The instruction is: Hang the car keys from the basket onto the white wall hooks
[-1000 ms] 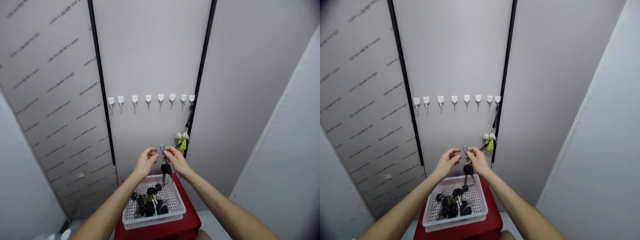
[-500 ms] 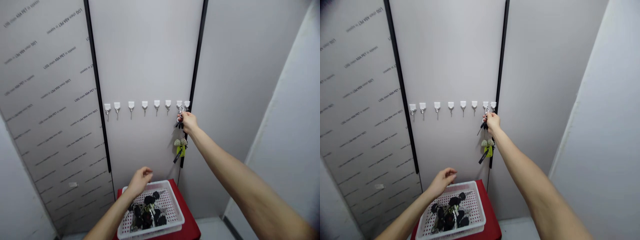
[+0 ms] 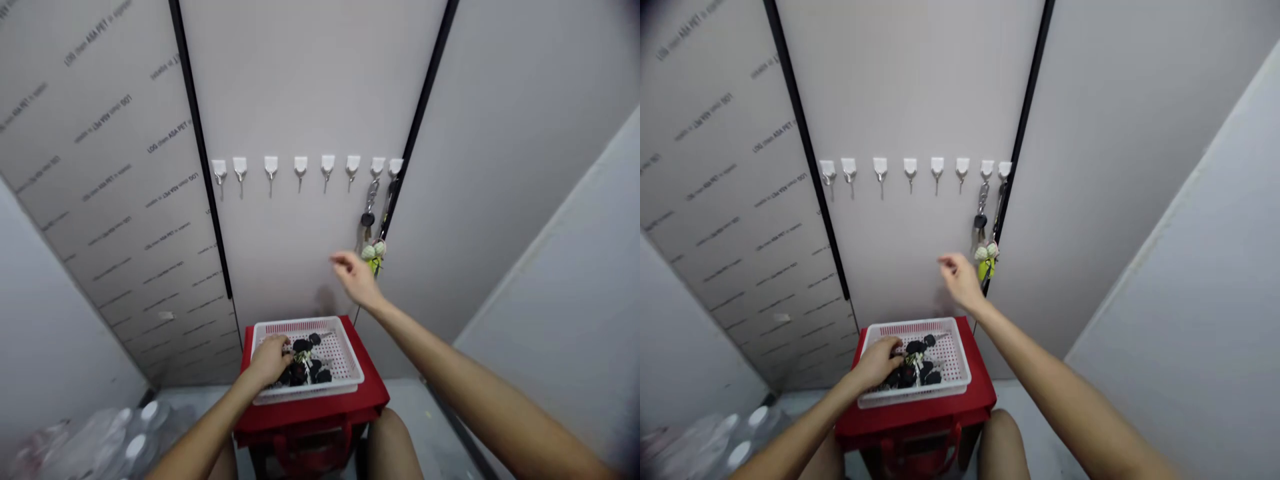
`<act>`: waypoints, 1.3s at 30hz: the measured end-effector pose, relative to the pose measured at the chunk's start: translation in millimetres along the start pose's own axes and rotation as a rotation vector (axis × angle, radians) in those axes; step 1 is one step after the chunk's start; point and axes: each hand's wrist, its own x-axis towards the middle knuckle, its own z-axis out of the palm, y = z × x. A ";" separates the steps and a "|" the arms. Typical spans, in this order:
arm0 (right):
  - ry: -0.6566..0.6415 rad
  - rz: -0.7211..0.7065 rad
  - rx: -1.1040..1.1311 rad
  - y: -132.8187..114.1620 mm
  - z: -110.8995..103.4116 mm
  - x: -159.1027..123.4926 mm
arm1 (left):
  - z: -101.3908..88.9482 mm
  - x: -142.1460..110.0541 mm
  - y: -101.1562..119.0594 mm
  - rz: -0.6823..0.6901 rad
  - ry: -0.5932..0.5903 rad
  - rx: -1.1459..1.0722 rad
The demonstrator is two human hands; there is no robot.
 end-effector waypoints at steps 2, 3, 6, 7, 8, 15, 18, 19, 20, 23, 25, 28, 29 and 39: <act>-0.395 0.031 -0.017 4.7 26.6 -41.9 | 7.9 -4.6 -2.5 -0.005 0.000 0.070; -0.544 0.049 -0.048 7.9 38.9 -60.5 | 11.0 -5.7 -3.3 -0.005 0.000 0.084; -0.779 0.043 -0.197 18.4 66.2 -98.3 | 15.9 -5.8 -5.8 -0.010 -0.007 0.069; -0.799 0.025 -0.247 21.4 71.5 -104.6 | 16.5 -5.3 -6.7 -0.011 -0.006 0.060; -0.806 0.010 -0.286 23.9 74.9 -108.3 | 16.8 -4.8 -7.6 -0.010 -0.004 0.054; -0.809 0.150 -0.255 36.8 73.7 -109.8 | 18.9 -3.1 -10.2 -0.019 0.017 0.027; -0.826 0.233 -0.143 38.9 70.5 -106.1 | 17.1 -3.3 -9.0 -0.030 0.019 0.029; -0.819 0.259 -0.097 38.4 69.3 -103.7 | 16.0 -3.4 -8.1 -0.028 0.016 0.031; -0.805 0.284 -0.050 37.5 68.2 -100.9 | 14.9 -3.5 -7.0 -0.025 0.013 0.032; -0.781 0.329 0.028 32.9 65.7 -93.8 | 13.5 -2.6 -2.2 -0.024 0.007 0.039; -0.824 0.333 0.004 30.1 65.3 -92.9 | 14.6 -0.1 1.2 -0.045 0.001 0.048; -0.886 0.296 -0.070 28.2 64.9 -96.5 | 15.3 6.9 4.1 -0.069 0.023 -0.010; -0.870 0.281 -0.071 28.0 64.2 -97.2 | 13.9 9.7 4.4 -0.072 0.046 -0.060; -0.463 0.669 0.486 18.4 45.8 -63.4 | -32.3 26.4 16.7 -0.123 0.205 -0.778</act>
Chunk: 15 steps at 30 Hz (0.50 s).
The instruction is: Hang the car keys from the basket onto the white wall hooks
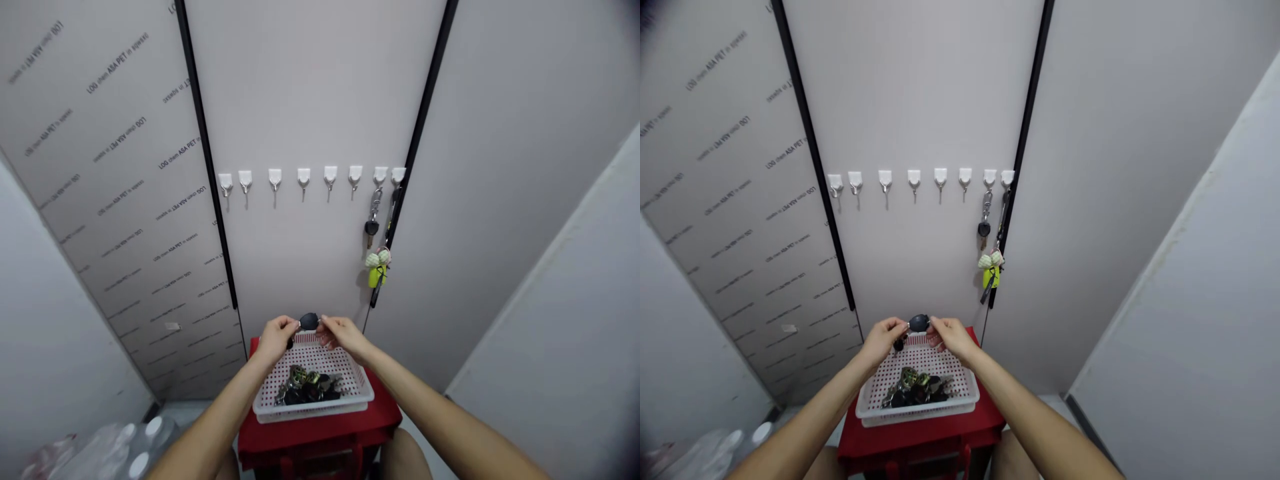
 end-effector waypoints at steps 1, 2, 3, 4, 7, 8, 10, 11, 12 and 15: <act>-0.014 0.003 0.106 -3.5 0.4 -0.5 | 0.8 -1.1 3.2 -0.003 -0.012 -0.038; -0.009 -0.015 0.191 -6.8 1.0 -1.4 | 2.2 -2.5 5.8 -0.005 -0.026 -0.061; 0.007 -0.041 0.253 -10.0 1.7 -2.3 | 3.9 -4.0 7.9 0.000 -0.039 -0.072; 0.027 -0.060 0.293 -13.2 2.2 -3.2 | 5.7 -5.5 9.5 0.011 -0.051 -0.075; 0.069 -0.089 0.299 -22.4 2.5 -5.2 | 11.4 -8.7 13.1 0.058 -0.080 -0.052; 0.083 -0.107 0.278 -25.1 2.2 -5.5 | 13.1 -9.3 14.1 0.072 -0.093 -0.038; 0.098 -0.151 0.230 -29.7 1.2 -6.1 | 16.2 -10.0 15.8 0.094 -0.125 -0.001; 0.096 -0.173 0.205 -31.4 0.8 -6.3 | 17.4 -10.4 16.4 0.107 -0.141 0.027; 0.089 -0.191 0.178 -32.6 0.3 -6.4 | 18.4 -10.9 16.8 0.125 -0.150 0.066; 0.058 -0.234 0.053 -33.7 -1.2 -6.2 | 19.2 -13.3 17.2 0.215 -0.113 0.236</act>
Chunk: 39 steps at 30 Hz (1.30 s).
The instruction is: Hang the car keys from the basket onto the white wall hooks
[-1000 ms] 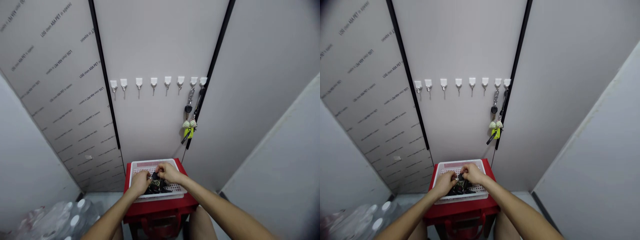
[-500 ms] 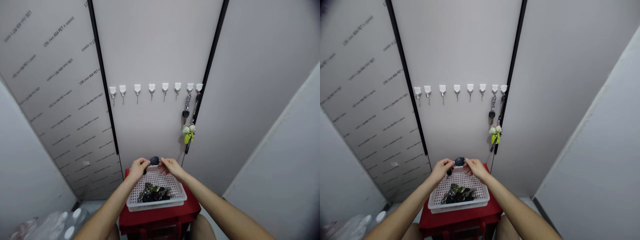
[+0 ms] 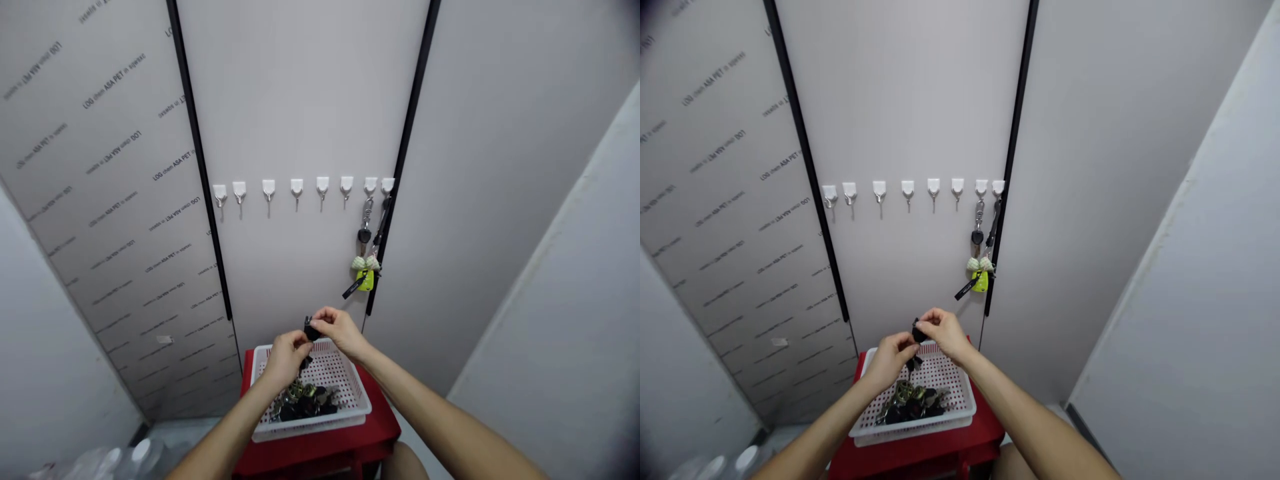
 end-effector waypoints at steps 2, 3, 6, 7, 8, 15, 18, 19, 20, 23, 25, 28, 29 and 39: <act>-0.027 -0.014 -0.110 0.5 -1.2 0.2 | -0.5 -2.3 -0.5 0.062 0.046 0.125; -0.043 -0.019 -0.157 0.5 -1.7 0.1 | -1.0 -3.4 -1.0 0.087 0.062 0.172; -0.088 -0.050 -0.233 -1.4 -2.9 -0.9 | -2.8 -5.3 -3.1 0.126 0.074 0.249; -0.101 -0.063 -0.243 -2.7 -3.1 -1.4 | -3.6 -5.4 -3.5 0.134 0.076 0.262; -0.114 -0.073 -0.251 -4.1 -3.1 -1.9 | -4.4 -5.3 -3.7 0.142 0.082 0.276; -0.141 -0.089 -0.398 -5.6 -3.2 -2.9 | -11.3 -5.6 -1.0 0.212 0.095 0.574; -0.150 -0.107 -0.519 -0.3 -4.2 -3.6 | -13.6 -7.7 -0.1 0.273 0.078 0.764; -0.148 -0.109 -0.551 1.6 -4.3 -4.0 | -14.2 -8.4 0.3 0.289 0.076 0.811; -0.143 -0.114 -0.576 3.3 -4.3 -4.4 | -14.7 -9.1 0.8 0.303 0.077 0.845; -0.102 -0.147 -0.559 5.8 -3.9 -4.2 | -15.5 -9.7 2.5 0.312 0.099 0.841; -0.030 -0.188 -0.460 3.1 -4.8 -1.7 | -15.5 -8.2 2.9 0.265 0.134 0.725; 0.089 -0.181 -0.297 -11.9 -11.2 5.6 | -15.5 -3.0 1.6 0.123 0.159 0.443; 0.107 -0.161 -0.255 -20.3 -14.9 8.7 | -15.7 -0.6 0.9 0.079 0.151 0.354; 0.315 -0.269 -0.215 -138.0 -64.4 51.7 | -32.0 36.0 44.6 0.066 0.090 -0.016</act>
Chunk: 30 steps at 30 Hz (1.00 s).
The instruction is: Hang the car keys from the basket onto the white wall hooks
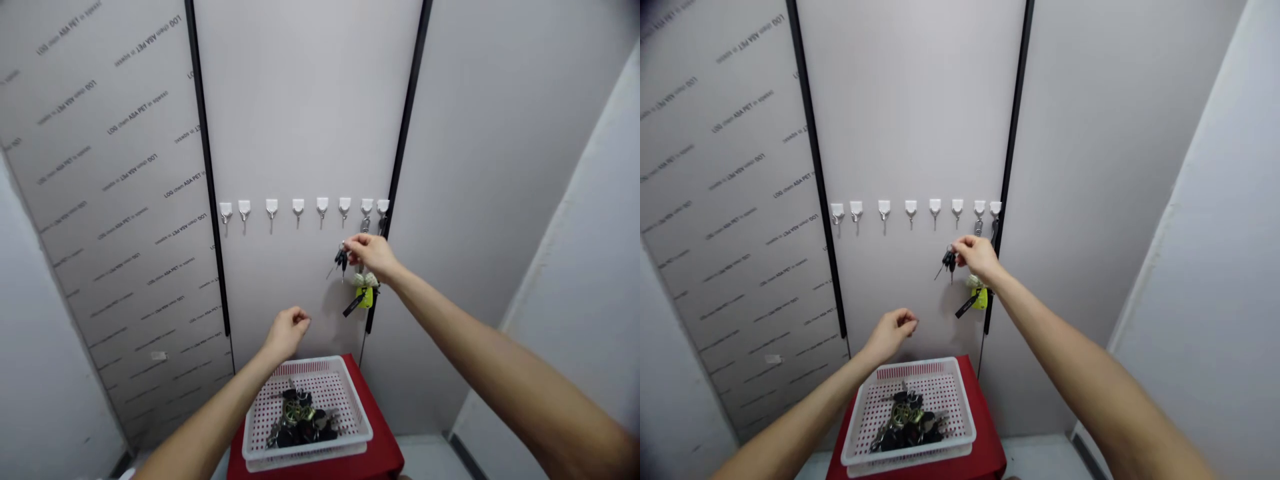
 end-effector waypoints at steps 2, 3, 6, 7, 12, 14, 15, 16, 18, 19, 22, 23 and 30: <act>0.085 -0.068 -0.014 -10.1 -3.9 18.6 | -4.4 8.0 18.6 0.037 0.002 -0.020; 0.121 -0.095 -0.015 -13.8 -4.9 27.2 | -5.9 10.5 25.8 0.052 0.003 -0.026; 0.203 -0.129 -0.026 -18.8 -4.7 48.7 | -5.6 11.5 31.5 0.065 -0.009 -0.022; 0.226 -0.124 -0.048 -18.2 -4.0 54.3 | -4.0 10.1 27.7 0.054 -0.016 -0.014; 0.256 -0.043 -0.204 -2.0 0.0 72.0 | 5.4 -2.5 -15.5 -0.055 -0.038 0.062; 0.244 -0.055 -0.238 4.8 0.2 72.8 | 8.6 -10.5 -35.9 -0.089 -0.054 0.124; 0.260 -0.089 -0.257 7.7 0.3 70.6 | 10.4 -15.7 -45.9 -0.105 -0.070 0.162; 0.294 -0.141 -0.283 10.6 0.9 66.0 | 12.6 -21.7 -55.7 -0.122 -0.091 0.204; 0.392 -0.276 -0.349 19.2 4.8 48.2 | 17.8 -36.0 -73.7 -0.163 -0.164 0.297; 0.422 -0.336 -0.382 26.2 8.7 34.5 | 20.6 -43.9 -81.3 -0.181 -0.209 0.347; 0.180 -0.350 -0.473 61.8 28.6 -24.4 | 28.0 -64.3 -95.5 -0.160 -0.289 0.477; -0.033 -0.296 -0.501 77.4 37.0 -48.1 | 29.5 -68.7 -97.3 -0.139 -0.296 0.505; -0.868 0.003 -0.699 159.7 79.9 -162.8 | 31.5 -72.0 -98.9 -0.122 -0.234 0.592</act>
